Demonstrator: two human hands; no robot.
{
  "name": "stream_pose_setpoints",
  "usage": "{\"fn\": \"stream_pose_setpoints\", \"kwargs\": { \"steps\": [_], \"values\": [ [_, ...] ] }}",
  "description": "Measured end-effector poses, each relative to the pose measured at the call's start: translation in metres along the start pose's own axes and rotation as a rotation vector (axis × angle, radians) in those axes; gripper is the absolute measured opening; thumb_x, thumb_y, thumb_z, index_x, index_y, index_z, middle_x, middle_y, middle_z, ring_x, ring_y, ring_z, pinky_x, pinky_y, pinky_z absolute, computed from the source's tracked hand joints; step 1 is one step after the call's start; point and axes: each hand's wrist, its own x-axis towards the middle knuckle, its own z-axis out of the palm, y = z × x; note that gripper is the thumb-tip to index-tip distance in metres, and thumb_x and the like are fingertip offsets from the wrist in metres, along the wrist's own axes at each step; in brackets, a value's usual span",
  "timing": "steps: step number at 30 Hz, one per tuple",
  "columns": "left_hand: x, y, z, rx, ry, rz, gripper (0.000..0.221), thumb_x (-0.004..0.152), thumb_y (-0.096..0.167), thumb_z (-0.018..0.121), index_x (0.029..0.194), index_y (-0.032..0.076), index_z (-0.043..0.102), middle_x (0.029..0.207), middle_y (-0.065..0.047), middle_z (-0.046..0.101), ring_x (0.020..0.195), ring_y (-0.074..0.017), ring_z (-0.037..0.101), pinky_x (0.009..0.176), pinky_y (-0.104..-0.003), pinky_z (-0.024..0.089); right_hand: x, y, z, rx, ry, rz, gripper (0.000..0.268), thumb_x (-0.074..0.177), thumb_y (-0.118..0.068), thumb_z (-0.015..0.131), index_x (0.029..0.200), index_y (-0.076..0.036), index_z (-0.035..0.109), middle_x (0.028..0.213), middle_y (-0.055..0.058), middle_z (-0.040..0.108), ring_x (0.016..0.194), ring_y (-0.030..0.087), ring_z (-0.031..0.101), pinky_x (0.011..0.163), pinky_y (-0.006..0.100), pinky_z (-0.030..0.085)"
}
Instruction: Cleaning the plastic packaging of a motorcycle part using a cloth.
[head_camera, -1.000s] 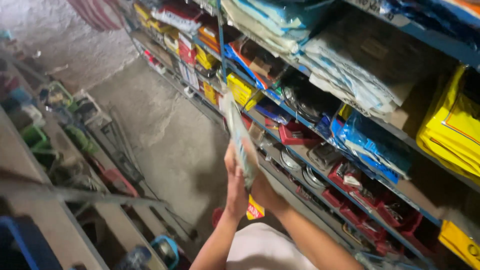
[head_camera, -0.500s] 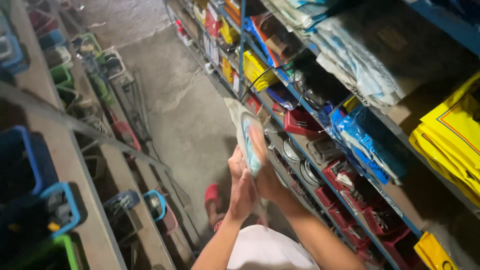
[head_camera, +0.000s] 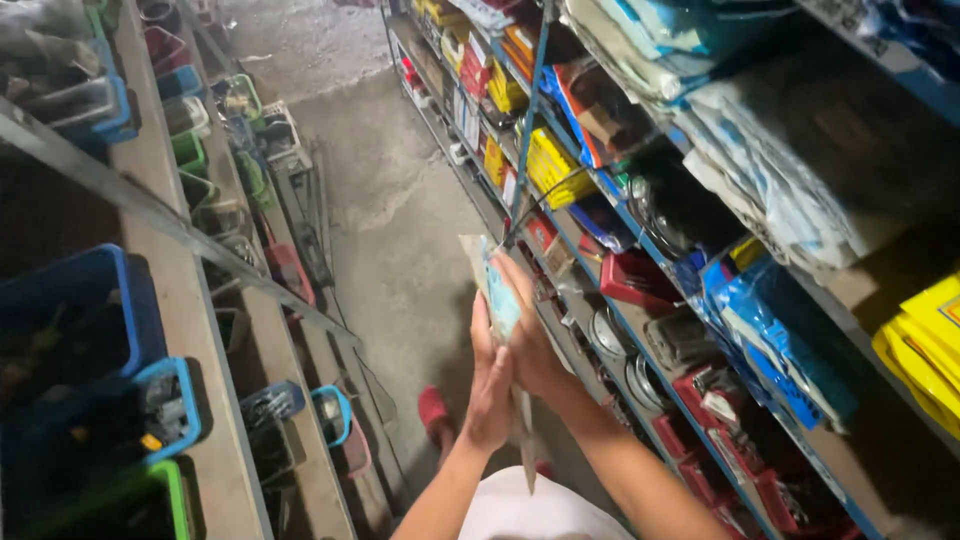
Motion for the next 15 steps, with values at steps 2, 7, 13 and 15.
{"fn": "stream_pose_setpoints", "kwargs": {
  "steps": [2,7,13,15],
  "values": [
    [0.016,-0.009,-0.016,-0.325,0.073,-0.138,0.085,0.100,0.055,0.044,0.164,0.008,0.015,0.170,-0.011,0.020,0.155,-0.0272,0.022,0.125,-0.043,0.013,0.022,-0.008,0.011,-0.291,0.055,0.094,0.059,0.101,-0.023,0.047,0.155,-0.001,0.039,0.150,0.023,0.036,0.132,0.035,0.042,0.112,0.040,0.033],
    [0.026,-0.083,-0.094,-0.124,0.297,-0.197,0.062,0.107,0.032,0.025,0.161,0.001,0.024,0.166,-0.014,0.033,0.151,-0.0247,0.034,0.122,-0.037,0.025,0.023,-0.017,0.043,-0.286,-0.011,-0.200,0.065,0.089,0.009,0.042,0.153,0.001,0.038,0.160,0.023,0.040,0.154,0.045,0.029,0.129,0.054,0.019],
    [0.074,-0.043,-0.104,-0.244,0.131,-0.050,0.068,0.107,0.044,0.033,0.158,0.002,0.019,0.166,-0.015,0.021,0.151,-0.0280,0.023,0.123,-0.043,0.016,0.091,0.002,0.061,0.132,-0.059,0.067,0.085,0.098,-0.043,0.048,0.163,0.001,0.015,0.138,0.016,0.040,0.121,0.024,0.038,0.102,0.034,0.033],
    [0.089,-0.030,-0.113,-0.244,0.079,0.009,0.066,0.106,0.049,0.034,0.154,0.003,0.032,0.159,-0.014,0.034,0.145,-0.0281,0.031,0.120,-0.044,0.020,0.125,-0.012,0.068,0.439,-0.042,0.200,0.116,0.090,-0.074,0.054,0.166,-0.001,0.006,0.107,0.007,0.055,0.086,0.011,0.048,0.078,0.024,0.041]
  ]
}}
